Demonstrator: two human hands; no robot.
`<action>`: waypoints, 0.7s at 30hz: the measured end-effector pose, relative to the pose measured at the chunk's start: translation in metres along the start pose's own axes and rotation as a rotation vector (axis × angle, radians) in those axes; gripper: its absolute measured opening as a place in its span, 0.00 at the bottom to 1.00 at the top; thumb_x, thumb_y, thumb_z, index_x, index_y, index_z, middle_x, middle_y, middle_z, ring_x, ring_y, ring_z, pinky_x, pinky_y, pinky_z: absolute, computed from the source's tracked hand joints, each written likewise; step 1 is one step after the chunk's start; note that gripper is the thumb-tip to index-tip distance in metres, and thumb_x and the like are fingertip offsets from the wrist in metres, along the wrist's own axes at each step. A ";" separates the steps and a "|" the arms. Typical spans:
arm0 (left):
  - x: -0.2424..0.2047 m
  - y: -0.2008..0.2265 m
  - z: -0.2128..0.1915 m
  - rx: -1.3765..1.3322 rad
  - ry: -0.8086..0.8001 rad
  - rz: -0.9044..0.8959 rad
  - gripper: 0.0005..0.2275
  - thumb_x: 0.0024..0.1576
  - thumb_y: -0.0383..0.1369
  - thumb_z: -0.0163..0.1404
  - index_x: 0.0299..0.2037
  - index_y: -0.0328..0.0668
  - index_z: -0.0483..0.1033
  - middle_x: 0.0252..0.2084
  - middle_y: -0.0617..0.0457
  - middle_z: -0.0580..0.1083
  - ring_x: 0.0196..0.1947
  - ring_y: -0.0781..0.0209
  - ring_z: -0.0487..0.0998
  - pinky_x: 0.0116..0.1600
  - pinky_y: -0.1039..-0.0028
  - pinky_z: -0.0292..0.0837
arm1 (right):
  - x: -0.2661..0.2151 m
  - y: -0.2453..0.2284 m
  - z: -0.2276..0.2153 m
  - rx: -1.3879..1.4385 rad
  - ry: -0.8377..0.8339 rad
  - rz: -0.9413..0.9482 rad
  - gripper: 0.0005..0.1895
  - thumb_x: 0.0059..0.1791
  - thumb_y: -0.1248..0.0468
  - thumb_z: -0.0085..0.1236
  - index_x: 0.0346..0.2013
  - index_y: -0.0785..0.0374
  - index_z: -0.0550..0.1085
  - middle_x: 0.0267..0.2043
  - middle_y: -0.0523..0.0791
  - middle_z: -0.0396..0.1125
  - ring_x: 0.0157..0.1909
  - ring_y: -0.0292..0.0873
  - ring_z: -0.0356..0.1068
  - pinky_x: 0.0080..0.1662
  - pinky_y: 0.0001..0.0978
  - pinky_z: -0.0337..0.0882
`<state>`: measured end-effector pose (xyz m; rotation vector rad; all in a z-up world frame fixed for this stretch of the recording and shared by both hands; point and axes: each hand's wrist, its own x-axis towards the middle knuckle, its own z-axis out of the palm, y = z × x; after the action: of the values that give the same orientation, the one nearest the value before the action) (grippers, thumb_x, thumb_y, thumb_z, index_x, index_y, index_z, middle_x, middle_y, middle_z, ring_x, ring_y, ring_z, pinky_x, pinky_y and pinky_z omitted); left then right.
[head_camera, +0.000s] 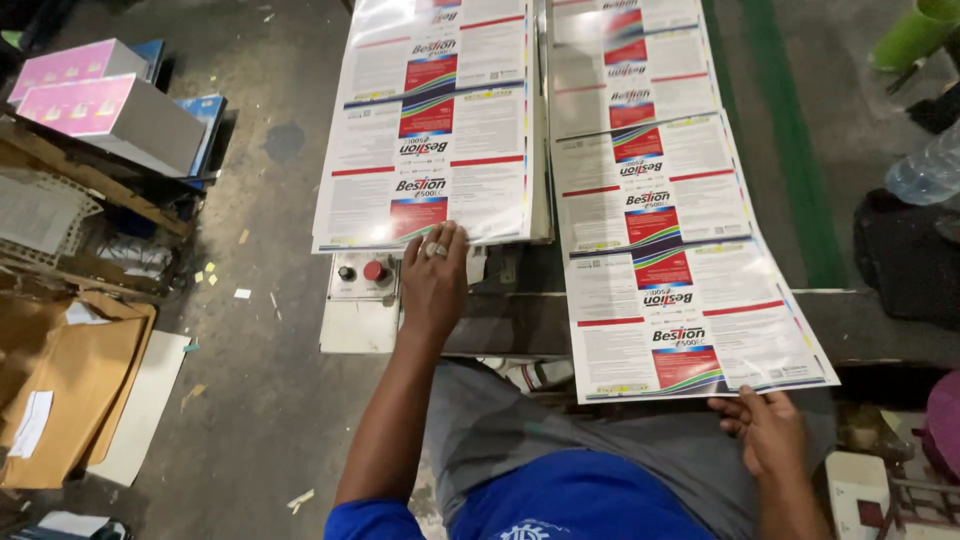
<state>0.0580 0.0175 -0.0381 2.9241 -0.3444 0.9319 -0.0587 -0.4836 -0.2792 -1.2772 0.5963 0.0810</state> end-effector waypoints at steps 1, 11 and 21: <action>0.005 0.000 -0.007 -0.041 0.026 0.022 0.14 0.60 0.25 0.49 0.55 0.33 0.74 0.56 0.41 0.77 0.60 0.46 0.77 0.65 0.56 0.68 | 0.000 0.001 -0.001 -0.030 -0.016 0.012 0.11 0.58 0.65 0.48 0.53 0.68 0.67 0.42 0.51 0.73 0.38 0.47 0.77 0.30 0.31 0.70; -0.002 0.043 -0.040 -0.186 0.133 -0.056 0.07 0.58 0.25 0.55 0.46 0.39 0.75 0.43 0.48 0.80 0.29 0.48 0.78 0.36 0.62 0.74 | 0.021 -0.024 0.066 -0.119 -0.073 -0.003 0.14 0.55 0.66 0.48 0.56 0.64 0.69 0.45 0.49 0.73 0.37 0.47 0.77 0.28 0.31 0.69; -0.008 0.051 -0.057 -0.266 0.175 -0.044 0.11 0.59 0.23 0.53 0.51 0.37 0.76 0.49 0.43 0.80 0.36 0.49 0.80 0.42 0.63 0.76 | 0.051 -0.075 0.112 -0.164 -0.128 0.002 0.21 0.58 0.62 0.46 0.66 0.63 0.61 0.48 0.53 0.74 0.40 0.45 0.76 0.32 0.31 0.70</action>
<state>0.0075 -0.0235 0.0029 2.5796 -0.3618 1.0376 0.0550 -0.4181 -0.2193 -1.4187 0.4886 0.2152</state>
